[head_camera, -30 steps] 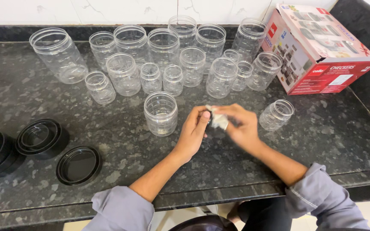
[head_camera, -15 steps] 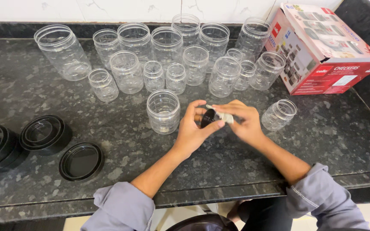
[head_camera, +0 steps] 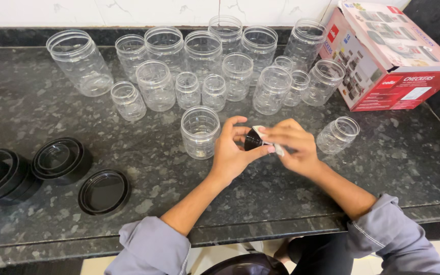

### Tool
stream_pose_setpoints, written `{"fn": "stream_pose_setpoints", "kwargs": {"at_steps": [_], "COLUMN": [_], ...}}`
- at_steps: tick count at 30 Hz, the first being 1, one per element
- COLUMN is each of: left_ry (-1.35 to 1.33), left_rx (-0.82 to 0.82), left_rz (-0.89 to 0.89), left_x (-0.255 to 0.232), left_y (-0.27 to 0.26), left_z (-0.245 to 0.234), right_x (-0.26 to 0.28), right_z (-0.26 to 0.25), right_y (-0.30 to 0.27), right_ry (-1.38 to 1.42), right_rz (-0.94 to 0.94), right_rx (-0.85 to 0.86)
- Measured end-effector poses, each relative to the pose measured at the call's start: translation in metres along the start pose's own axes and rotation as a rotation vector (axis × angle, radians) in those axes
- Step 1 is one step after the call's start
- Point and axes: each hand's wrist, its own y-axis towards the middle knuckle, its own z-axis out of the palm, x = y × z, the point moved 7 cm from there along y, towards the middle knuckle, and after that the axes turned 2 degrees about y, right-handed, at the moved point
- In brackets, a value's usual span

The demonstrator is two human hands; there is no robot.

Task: The person wipes clear plastic jars and their black lids with a cloth on a kitchen counter, then screws a black lid onto a jar and continues wiping more jars one at a time.

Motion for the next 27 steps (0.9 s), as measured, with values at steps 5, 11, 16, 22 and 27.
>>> {"fn": "stream_pose_setpoints", "kwargs": {"at_steps": [5, 11, 16, 22, 27], "left_ry": [-0.011, -0.198, -0.364, -0.649, -0.828], "left_rx": [0.120, 0.105, 0.121, 0.004, 0.090], "left_rz": [0.022, -0.088, -0.152, -0.265, -0.272], "left_x": [-0.007, -0.001, 0.006, 0.026, 0.033], "left_y": [0.000, 0.004, 0.001, -0.005, -0.004], "left_z": [0.005, 0.002, 0.009, 0.017, 0.028], "right_x": [-0.014, -0.005, -0.033, -0.050, -0.067], "right_z": [0.001, -0.001, 0.006, 0.025, 0.018], "right_y": [0.001, 0.001, -0.009, -0.037, -0.044], "right_ry": [0.217, 0.178, 0.461, 0.721, 0.858], "right_rz": [0.200, 0.103, 0.332, 0.439, 0.618], "right_rx": [0.006, 0.035, 0.069, -0.002, -0.175]}}
